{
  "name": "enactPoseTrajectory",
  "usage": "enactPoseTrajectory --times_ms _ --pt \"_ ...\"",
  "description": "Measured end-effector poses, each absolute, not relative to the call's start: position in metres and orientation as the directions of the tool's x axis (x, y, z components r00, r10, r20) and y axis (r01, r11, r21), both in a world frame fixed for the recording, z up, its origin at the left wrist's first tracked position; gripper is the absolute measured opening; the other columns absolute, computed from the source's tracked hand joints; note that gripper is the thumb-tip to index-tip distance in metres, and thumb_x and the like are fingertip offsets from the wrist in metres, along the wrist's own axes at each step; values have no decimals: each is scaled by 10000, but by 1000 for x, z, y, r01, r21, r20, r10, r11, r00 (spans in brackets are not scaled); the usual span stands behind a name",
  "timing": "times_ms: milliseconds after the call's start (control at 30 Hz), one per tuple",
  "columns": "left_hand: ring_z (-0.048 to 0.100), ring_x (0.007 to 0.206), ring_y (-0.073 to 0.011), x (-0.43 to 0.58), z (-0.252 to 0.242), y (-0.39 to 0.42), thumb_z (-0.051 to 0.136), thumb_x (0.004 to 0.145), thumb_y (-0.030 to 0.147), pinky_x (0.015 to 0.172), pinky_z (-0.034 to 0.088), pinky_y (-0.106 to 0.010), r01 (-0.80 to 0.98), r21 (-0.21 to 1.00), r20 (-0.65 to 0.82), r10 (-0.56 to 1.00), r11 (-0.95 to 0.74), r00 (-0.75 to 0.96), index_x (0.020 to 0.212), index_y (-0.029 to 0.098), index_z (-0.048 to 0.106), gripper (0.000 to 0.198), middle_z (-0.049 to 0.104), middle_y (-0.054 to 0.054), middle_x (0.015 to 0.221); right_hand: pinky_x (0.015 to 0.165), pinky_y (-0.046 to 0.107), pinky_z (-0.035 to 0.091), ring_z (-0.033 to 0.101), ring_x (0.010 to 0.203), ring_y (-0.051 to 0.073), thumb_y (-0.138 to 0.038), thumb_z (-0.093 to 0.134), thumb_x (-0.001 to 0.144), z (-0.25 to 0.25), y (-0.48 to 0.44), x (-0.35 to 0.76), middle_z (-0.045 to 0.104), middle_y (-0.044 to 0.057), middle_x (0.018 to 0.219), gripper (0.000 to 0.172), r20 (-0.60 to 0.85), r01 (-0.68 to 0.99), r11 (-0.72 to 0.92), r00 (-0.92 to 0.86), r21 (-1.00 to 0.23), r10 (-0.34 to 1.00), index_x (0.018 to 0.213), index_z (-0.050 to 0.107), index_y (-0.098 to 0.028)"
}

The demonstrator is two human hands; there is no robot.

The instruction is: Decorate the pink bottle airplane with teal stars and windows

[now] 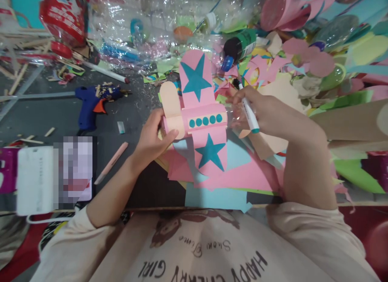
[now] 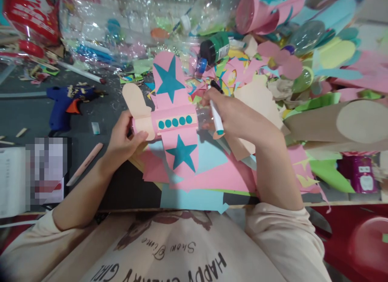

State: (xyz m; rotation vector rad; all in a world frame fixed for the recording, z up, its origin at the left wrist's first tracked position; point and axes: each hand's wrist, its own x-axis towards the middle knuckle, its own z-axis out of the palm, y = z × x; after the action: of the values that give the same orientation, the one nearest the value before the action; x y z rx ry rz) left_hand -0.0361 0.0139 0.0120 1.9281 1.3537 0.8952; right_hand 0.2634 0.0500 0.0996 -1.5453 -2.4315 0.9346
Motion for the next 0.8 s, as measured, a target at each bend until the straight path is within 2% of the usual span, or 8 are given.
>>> enactPoseTrajectory --times_ms 167,267,367,433,500,567,667,800 --pt "614 1096 -266 -30 9 10 607 870 529 926 515 -398 473 830 140 931 -296 337 1255 229 538 493 625 -87 1185 670 370 477 627 732 246 -445 587 840 111 49 279 699 100 938 336 -213 793 290 -459 -535 863 1089 530 -227" --pt "611 1148 -293 -28 0 8 625 870 554 969 512 -446 426 864 128 935 -269 331 1323 230 495 572 614 -122 1256 648 346 446 617 744 212 -584 609 863 114 48 282 703 73 932 363 -31 712 314 -427 -628 904 1040 598 -268" --pt "605 1217 -308 -26 -9 5 648 854 594 1018 509 -475 357 895 158 938 -268 310 1384 239 433 673 581 -147 1342 628 341 415 624 730 177 -665 585 882 110 45 268 694 62 891 416 167 458 283 -277 -843 946 1008 670 -277" --pt "591 1265 -306 -26 -12 4 644 854 622 1057 500 -476 327 901 180 931 -286 317 1400 247 403 705 558 -152 1386 559 334 386 558 621 158 -703 586 859 105 40 252 633 19 756 464 126 215 173 -216 -961 968 1039 679 -285" --pt "586 1286 -299 -25 -10 2 633 867 626 1070 501 -467 347 887 182 922 -304 343 1406 252 387 701 556 -149 1400 493 303 350 467 532 130 -633 681 826 99 33 235 552 -30 649 356 157 94 174 -169 -980 973 842 649 -279" --pt "577 1304 -300 -25 -6 0 609 885 629 1073 502 -461 390 859 183 910 -332 371 1410 248 378 689 556 -153 1409 494 282 373 490 550 118 -514 726 837 94 27 220 579 -29 664 299 188 162 223 -203 -961 961 747 619 -250" --pt "556 1335 -305 -24 -1 -1 552 912 646 1092 491 -455 430 814 219 892 -390 395 1414 227 369 679 548 -168 1423 503 276 420 538 573 122 -392 717 864 92 18 204 633 -12 676 236 192 269 273 -290 -924 937 719 625 -230" --pt "565 1330 -297 -23 2 0 541 933 614 1080 505 -436 462 763 267 871 -453 412 1407 221 366 641 555 -161 1419 509 284 439 546 565 129 -389 713 865 90 12 194 632 -9 656 254 160 311 255 -299 -916 941 702 609 -225"
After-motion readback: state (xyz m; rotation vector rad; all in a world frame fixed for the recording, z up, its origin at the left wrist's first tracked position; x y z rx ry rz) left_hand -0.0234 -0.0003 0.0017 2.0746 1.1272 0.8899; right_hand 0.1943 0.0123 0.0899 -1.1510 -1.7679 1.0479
